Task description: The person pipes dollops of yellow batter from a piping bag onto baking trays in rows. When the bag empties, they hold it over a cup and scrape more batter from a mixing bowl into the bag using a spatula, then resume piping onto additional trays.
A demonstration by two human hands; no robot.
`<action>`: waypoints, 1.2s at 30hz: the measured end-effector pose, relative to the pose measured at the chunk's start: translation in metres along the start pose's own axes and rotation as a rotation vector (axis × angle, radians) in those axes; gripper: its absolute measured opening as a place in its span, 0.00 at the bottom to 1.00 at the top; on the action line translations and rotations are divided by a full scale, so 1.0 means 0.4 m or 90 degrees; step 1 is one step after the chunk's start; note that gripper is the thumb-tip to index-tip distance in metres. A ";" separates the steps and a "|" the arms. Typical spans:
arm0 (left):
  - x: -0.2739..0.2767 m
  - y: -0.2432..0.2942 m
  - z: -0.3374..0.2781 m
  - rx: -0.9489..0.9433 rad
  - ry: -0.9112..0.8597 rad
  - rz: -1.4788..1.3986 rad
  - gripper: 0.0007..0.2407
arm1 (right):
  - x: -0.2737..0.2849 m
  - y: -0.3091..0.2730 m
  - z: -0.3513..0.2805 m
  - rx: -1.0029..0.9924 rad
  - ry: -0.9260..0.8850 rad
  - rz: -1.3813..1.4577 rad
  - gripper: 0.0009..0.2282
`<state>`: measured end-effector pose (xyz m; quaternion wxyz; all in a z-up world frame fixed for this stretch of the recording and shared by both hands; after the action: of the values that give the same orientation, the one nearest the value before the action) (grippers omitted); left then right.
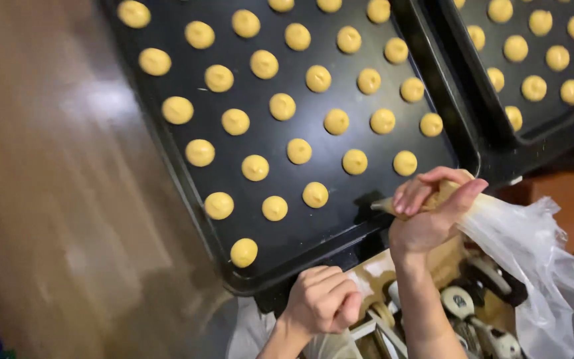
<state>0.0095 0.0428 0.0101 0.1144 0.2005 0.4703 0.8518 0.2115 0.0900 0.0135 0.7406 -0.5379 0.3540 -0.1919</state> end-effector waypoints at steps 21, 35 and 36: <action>-0.001 -0.037 -0.021 0.012 -0.009 -0.134 0.07 | -0.013 -0.017 0.028 0.087 0.028 -0.065 0.27; -0.005 -0.045 -0.034 0.015 -0.030 -0.134 0.08 | -0.011 -0.003 0.025 0.035 0.067 -0.061 0.28; -0.004 -0.044 -0.031 0.026 -0.030 -0.135 0.08 | -0.004 0.003 0.027 0.019 0.071 -0.033 0.30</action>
<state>0.0056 0.0422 -0.0112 0.2110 0.1717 0.5032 0.8202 0.2182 0.0988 0.0148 0.7226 -0.5244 0.3776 -0.2455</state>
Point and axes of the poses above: each hand's wrist, its own z-axis towards the middle knuckle, its own x-axis out of the back of the hand, y = z × x, the point moved 5 cm from there along z, towards the middle knuckle, and after that the axes turned 3 degrees about y, right-handed, at the moved point
